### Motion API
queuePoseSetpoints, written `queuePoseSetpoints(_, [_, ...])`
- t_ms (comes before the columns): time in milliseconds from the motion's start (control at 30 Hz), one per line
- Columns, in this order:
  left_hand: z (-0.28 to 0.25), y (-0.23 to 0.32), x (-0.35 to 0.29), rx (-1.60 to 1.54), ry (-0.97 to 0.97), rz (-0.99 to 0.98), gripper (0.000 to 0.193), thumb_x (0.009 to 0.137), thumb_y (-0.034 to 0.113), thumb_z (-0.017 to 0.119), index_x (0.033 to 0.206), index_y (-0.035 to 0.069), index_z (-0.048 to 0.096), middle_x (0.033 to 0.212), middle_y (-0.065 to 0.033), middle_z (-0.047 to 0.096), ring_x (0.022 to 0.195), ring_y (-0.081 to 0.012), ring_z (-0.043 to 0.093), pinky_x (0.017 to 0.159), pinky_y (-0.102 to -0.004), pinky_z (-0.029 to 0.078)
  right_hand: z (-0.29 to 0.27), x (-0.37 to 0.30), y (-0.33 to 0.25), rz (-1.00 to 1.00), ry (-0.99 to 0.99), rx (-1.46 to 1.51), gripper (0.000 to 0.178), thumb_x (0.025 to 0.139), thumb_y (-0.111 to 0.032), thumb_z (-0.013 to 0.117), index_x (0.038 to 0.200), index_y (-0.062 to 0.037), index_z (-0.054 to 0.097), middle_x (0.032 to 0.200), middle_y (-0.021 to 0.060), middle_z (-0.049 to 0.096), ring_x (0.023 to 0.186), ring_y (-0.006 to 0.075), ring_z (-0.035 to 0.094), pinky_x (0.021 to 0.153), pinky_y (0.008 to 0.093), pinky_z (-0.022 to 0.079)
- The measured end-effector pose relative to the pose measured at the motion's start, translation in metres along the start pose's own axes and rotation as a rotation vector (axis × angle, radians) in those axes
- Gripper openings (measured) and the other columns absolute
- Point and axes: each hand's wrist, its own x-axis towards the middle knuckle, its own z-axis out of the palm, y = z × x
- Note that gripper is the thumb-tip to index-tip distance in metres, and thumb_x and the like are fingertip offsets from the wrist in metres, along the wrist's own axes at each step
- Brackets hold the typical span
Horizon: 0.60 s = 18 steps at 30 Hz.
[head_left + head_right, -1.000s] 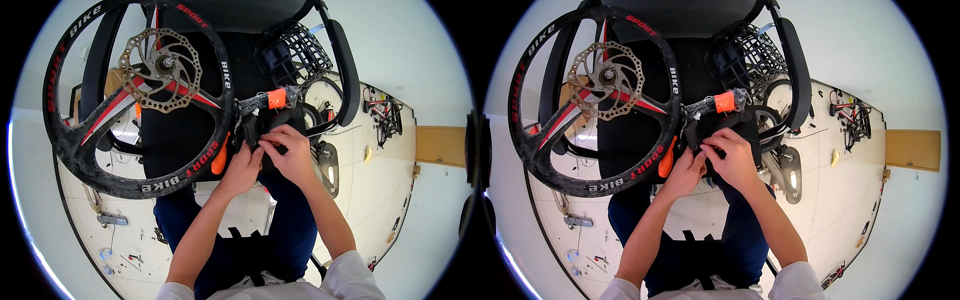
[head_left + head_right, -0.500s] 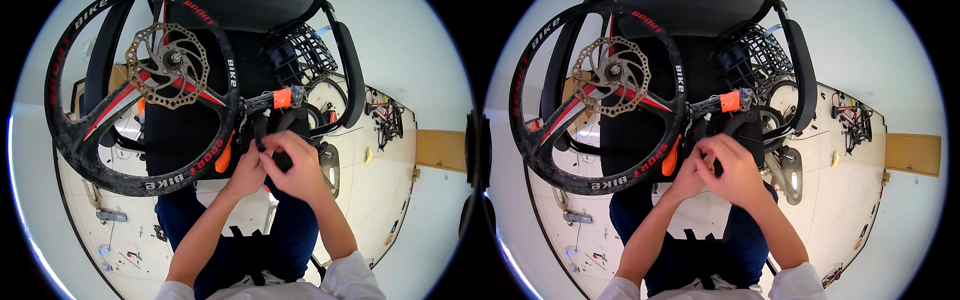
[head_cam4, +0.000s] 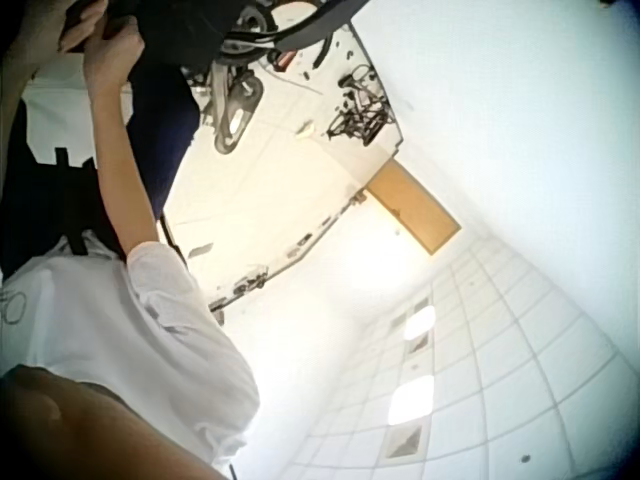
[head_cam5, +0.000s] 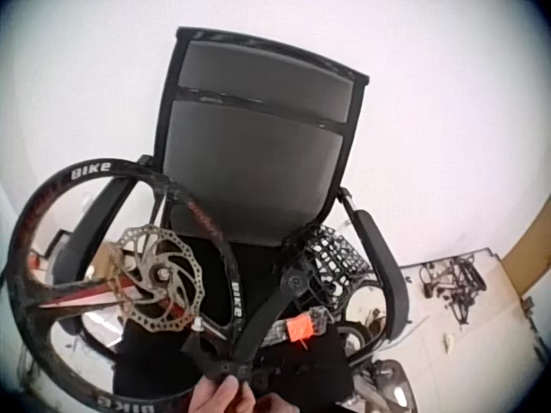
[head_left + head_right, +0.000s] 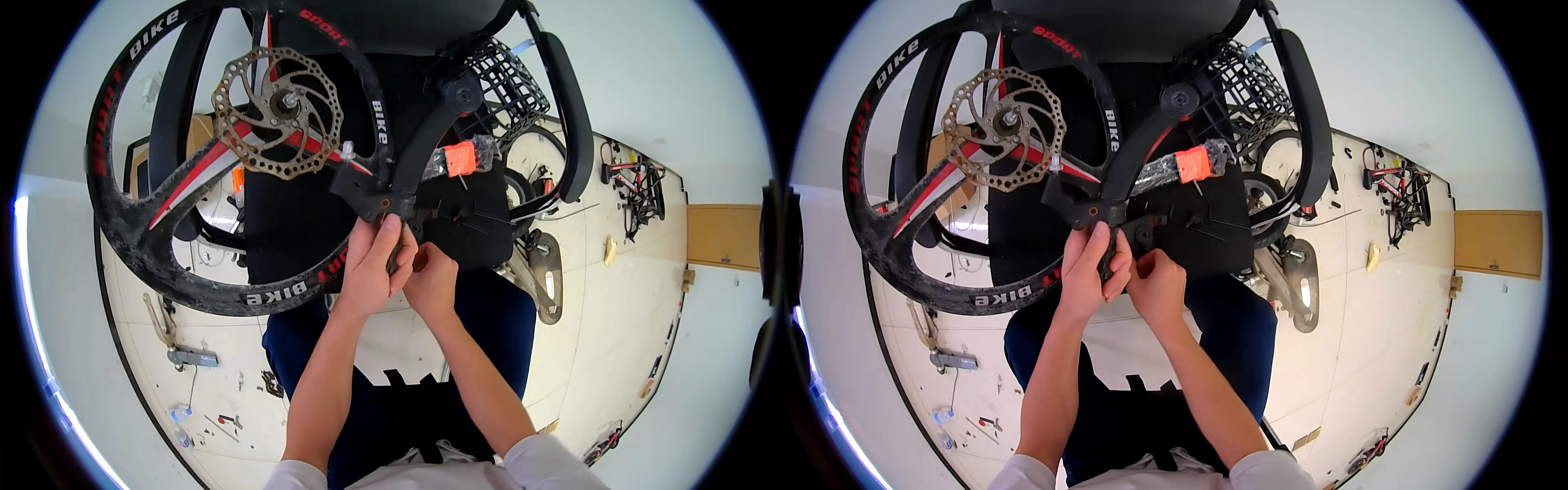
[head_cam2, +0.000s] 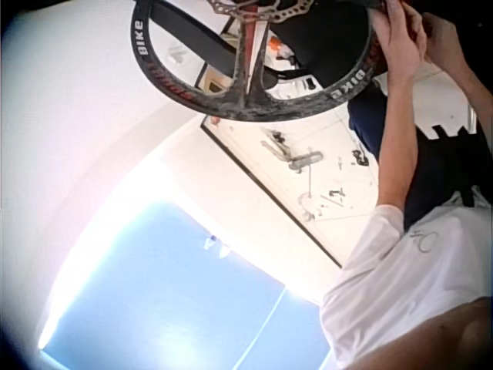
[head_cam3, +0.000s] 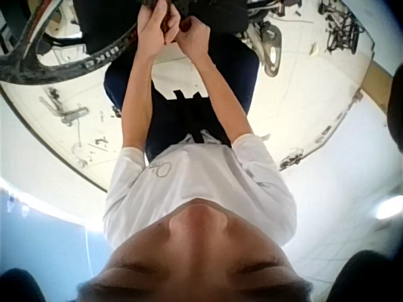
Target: The person assembles a bicycle fork by attaching a black strap and tightening it with an Allen key. They also handle a bicycle wheel and a basket, placing them on a chair while working.
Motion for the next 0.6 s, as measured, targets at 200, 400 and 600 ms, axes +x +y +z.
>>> queuePoseSetpoints(200, [0.004,-0.001,0.005,0.009,0.019,-0.030,0.017,0.105,0.024,0.039,0.107,0.008,0.041,0.064,-0.0025,0.045,0.036,-0.0053,0.034,0.033,-0.0194,0.029,0.011,-0.026,-0.013,0.088,0.147,0.151,0.023,0.071,-0.011,0.078,0.083,0.0018,0.064,0.072,0.0122,0.069,0.065,0.0178,0.070,0.062,0.0269,0.052])
queuePoseSetpoints(400, [0.002,-0.001,0.003,0.055,0.035,-0.002,0.026,0.105,0.030,0.038,0.097,0.006,0.041,0.062,-0.0035,0.043,0.035,-0.0074,0.036,0.031,-0.0214,0.029,0.018,-0.026,-0.009,0.153,-0.006,0.167,0.018,0.072,-0.012,0.074,0.078,0.0012,0.063,0.073,0.0132,0.069,0.068,0.0223,0.070,0.064,0.0299,0.051])
queuePoseSetpoints(600, [0.002,-0.003,0.005,0.052,0.061,-0.013,0.020,0.105,0.025,0.039,0.106,0.005,0.040,0.064,-0.0036,0.044,0.036,-0.0068,0.036,0.032,-0.0208,0.029,0.016,-0.019,-0.016,0.089,-0.110,0.119,0.018,0.070,-0.012,0.074,0.074,0.0000,0.062,0.073,0.0173,0.068,0.073,0.0339,0.069,0.065,0.0364,0.052])
